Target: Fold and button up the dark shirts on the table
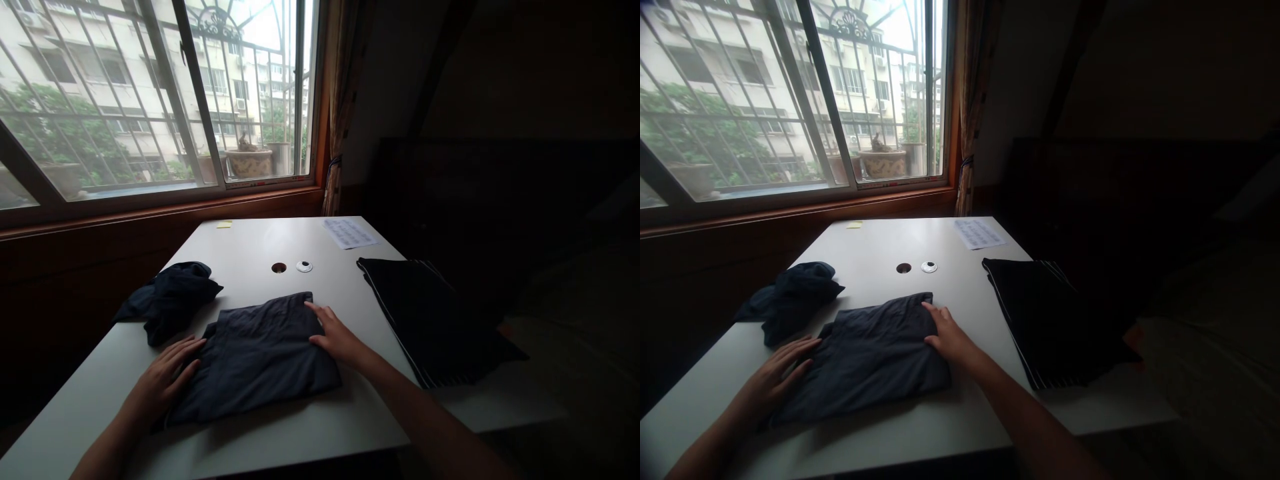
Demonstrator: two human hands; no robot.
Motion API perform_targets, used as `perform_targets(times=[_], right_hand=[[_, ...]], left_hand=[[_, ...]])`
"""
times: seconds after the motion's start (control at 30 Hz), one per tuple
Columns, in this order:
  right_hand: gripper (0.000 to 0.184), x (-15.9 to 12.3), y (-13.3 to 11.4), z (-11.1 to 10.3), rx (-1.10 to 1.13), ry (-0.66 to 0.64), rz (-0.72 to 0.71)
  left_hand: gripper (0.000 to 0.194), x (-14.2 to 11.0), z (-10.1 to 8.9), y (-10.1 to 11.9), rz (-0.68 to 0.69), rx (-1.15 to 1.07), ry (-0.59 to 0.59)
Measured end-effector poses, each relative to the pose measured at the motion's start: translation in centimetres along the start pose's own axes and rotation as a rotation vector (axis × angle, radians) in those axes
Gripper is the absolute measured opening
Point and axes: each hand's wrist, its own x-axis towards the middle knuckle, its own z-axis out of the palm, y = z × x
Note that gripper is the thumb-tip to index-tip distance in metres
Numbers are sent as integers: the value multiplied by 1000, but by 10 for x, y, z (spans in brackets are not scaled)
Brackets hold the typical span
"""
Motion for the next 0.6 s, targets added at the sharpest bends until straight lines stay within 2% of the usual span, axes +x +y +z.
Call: perform_targets(times=[0.07,0.17,0.3,0.37,0.43,0.5,0.6], right_hand=[[79,3,10,-10,6,49,-4],[69,5,31,-38,-69,148,13],[54,-2,57,-84,-304,284,53],[46,-10,63,-97,-449,353,40],[37,-20,61,-97,-538,388,-27],[27,-31,49,-86,-535,336,-157],[24,-46,24,-58,-395,84,-381]], left_hand=[[46,-1,-1,1,-12,-48,16],[46,-2,0,1,-32,-87,34],[46,-2,4,-9,-26,-84,51],[46,0,6,-14,-4,-79,48],[45,7,7,-14,2,-63,35],[42,18,7,-6,-8,-52,19],[40,45,11,21,-24,-86,-37]])
